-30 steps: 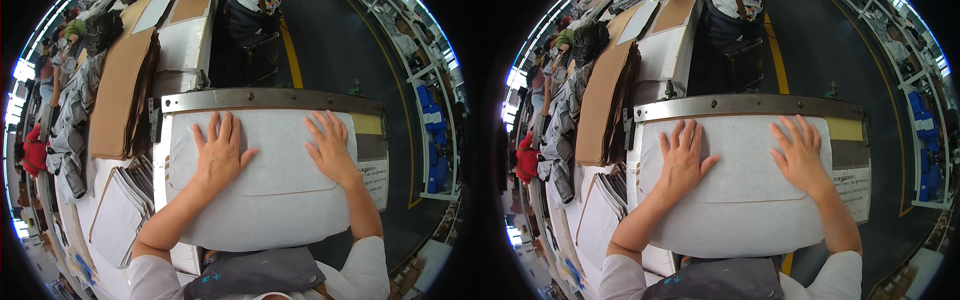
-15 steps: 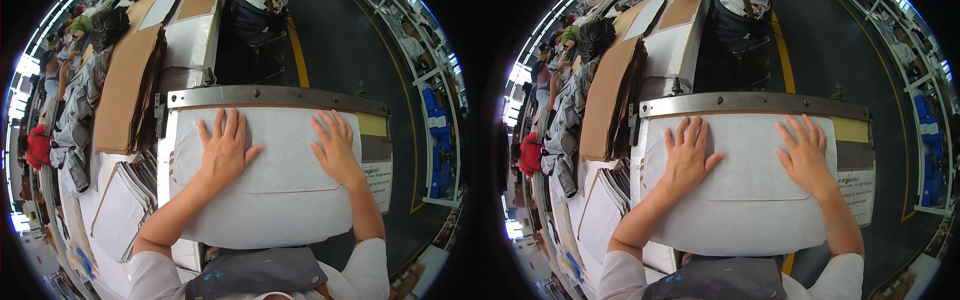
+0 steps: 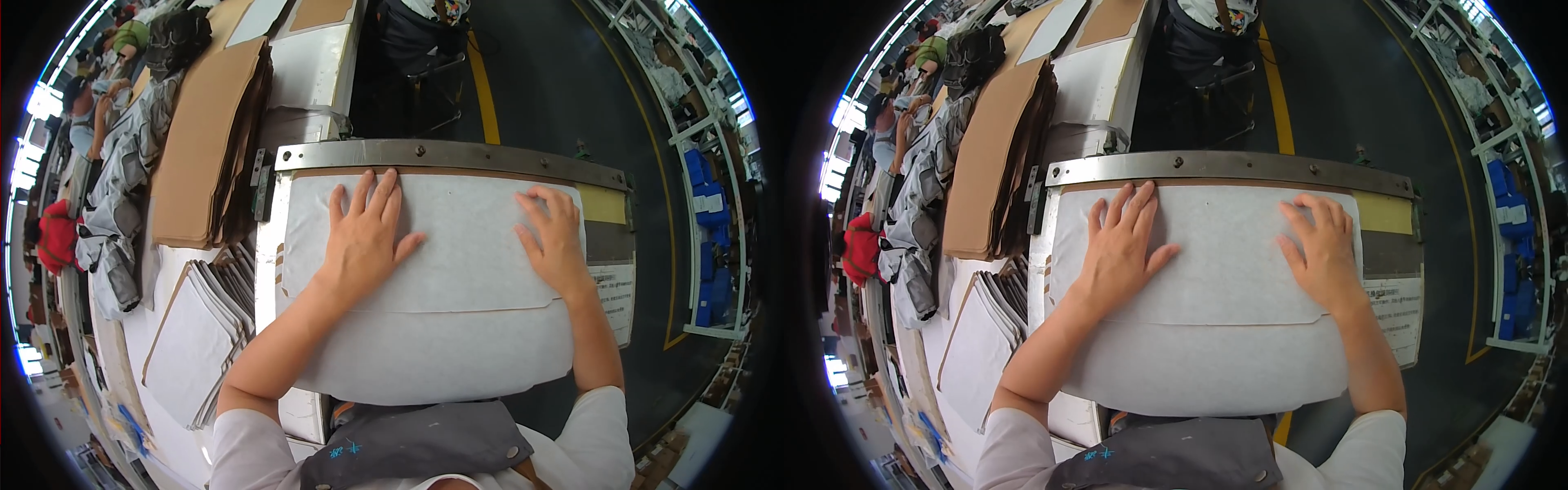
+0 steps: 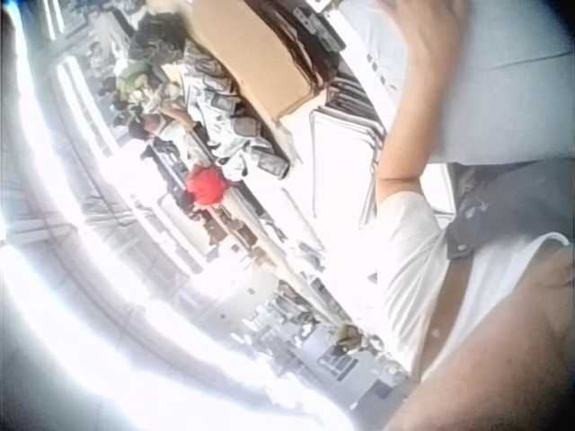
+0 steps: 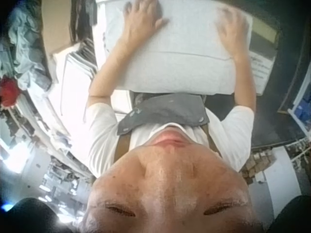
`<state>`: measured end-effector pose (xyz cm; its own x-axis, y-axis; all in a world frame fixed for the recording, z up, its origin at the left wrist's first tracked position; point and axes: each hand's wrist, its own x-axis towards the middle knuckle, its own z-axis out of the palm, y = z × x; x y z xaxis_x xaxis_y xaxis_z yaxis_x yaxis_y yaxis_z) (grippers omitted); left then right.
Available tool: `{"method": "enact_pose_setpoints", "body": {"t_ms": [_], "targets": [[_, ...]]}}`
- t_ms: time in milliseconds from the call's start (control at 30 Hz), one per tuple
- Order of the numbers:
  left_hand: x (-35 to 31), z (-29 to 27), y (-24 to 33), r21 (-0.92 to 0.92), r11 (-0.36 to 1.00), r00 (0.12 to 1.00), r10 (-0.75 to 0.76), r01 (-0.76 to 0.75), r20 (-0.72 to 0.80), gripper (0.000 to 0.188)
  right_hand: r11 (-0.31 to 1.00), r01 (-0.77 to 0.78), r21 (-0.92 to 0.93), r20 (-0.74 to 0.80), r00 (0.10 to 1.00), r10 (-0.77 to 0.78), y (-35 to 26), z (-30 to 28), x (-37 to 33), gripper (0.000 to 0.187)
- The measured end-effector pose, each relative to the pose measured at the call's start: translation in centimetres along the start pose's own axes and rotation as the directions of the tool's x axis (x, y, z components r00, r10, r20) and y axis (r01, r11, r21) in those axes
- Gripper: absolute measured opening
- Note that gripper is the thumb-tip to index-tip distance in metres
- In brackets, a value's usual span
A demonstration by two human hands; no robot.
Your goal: The recorder is aligning and pressing together layers of material, possibly for shoe or bag manufacturing, at a factory workstation.
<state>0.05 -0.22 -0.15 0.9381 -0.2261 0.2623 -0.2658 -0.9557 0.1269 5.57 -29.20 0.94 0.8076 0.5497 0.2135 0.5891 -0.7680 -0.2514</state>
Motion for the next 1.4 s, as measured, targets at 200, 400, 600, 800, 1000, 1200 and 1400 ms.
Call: {"method": "enact_pose_setpoints", "body": {"t_ms": [200,400,600,800,1000,1200,1400], "targets": [[0.0,-0.8,-1.7,0.106,0.973,0.979,-0.202,0.204,-0.028,0.055,0.985,-0.17,-0.022,-0.132,0.977,0.165,2.2,-0.3,-0.2,0.045],[0.5,-3.0,-4.2,0.191,0.805,0.805,-0.584,0.561,0.099,0.06,0.912,-0.406,-0.065,-0.166,0.905,0.391,3.4,-0.5,-0.7,0.055],[1.1,-1.1,-1.9,-0.106,0.994,0.997,0.008,-0.017,-0.083,0.048,0.989,-0.145,-0.01,-0.142,0.98,0.142,2.4,0.0,0.2,0.053],[3.5,1.2,2.3,-0.133,0.965,0.974,0.223,-0.225,-0.034,0.049,0.982,0.19,-0.015,0.002,0.982,-0.19,-0.8,1.6,1.4,0.05],[1.5,0.1,-1.9,-0.015,0.999,1.0,0.031,-0.031,-0.007,0.054,0.989,0.118,-0.09,0.044,0.992,-0.114,0.3,0.7,0.4,0.054],[-1.5,-2.8,-6.4,0.156,0.958,0.97,-0.245,0.241,0.006,0.061,0.965,-0.227,-0.13,0.019,0.973,0.232,2.4,-1.7,-0.8,0.065],[-0.3,-3.5,-6.5,0.019,0.903,0.898,-0.428,0.429,0.101,0.083,0.883,-0.468,-0.04,0.085,0.879,0.469,2.5,-2.9,0.3,0.076]]}}
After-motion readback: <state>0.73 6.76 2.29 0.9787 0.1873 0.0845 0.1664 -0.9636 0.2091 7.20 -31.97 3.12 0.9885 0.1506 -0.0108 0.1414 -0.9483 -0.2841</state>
